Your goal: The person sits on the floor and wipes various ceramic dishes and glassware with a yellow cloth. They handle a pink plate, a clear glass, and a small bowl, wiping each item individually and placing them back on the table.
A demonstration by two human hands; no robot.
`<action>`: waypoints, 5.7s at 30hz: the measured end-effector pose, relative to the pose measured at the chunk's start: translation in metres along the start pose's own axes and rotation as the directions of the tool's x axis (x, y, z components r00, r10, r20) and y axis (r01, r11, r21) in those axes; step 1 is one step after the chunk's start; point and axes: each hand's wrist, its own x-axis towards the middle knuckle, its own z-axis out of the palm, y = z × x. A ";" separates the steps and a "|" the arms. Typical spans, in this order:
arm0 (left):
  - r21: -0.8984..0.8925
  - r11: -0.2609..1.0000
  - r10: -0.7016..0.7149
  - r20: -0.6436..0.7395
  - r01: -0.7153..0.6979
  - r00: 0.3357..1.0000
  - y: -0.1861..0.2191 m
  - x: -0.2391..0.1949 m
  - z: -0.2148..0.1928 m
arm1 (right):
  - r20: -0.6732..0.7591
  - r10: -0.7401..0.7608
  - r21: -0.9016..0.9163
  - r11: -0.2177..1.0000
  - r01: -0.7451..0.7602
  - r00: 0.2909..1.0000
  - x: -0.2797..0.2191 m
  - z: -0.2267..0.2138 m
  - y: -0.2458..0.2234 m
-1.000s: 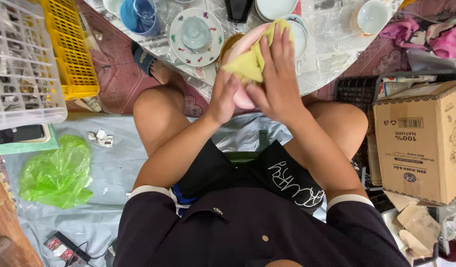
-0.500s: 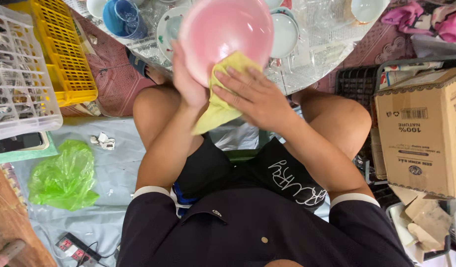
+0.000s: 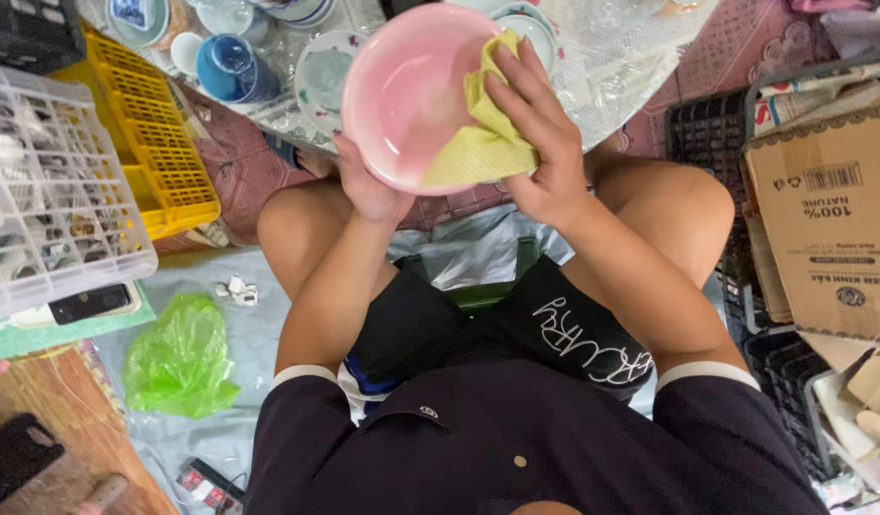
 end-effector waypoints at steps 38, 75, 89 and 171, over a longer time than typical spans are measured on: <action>0.593 0.796 0.021 0.179 -0.125 0.984 -0.051 -0.002 0.059 | -0.231 0.131 -0.141 0.976 -0.166 0.964 -0.001 0.025 0.036; 0.033 0.999 0.024 -0.055 -0.022 0.998 -0.027 0.002 0.023 | 0.313 -0.214 -0.378 0.866 0.328 0.925 0.006 0.014 0.004; 0.064 0.997 -0.029 -0.057 0.033 0.998 -0.028 -0.016 0.015 | -0.366 0.187 0.375 0.926 -0.039 0.912 -0.015 0.006 0.035; 0.774 0.633 -0.033 -0.014 0.032 0.999 0.012 0.018 0.041 | 0.071 0.126 -0.518 0.853 -0.071 0.989 0.015 -0.002 0.010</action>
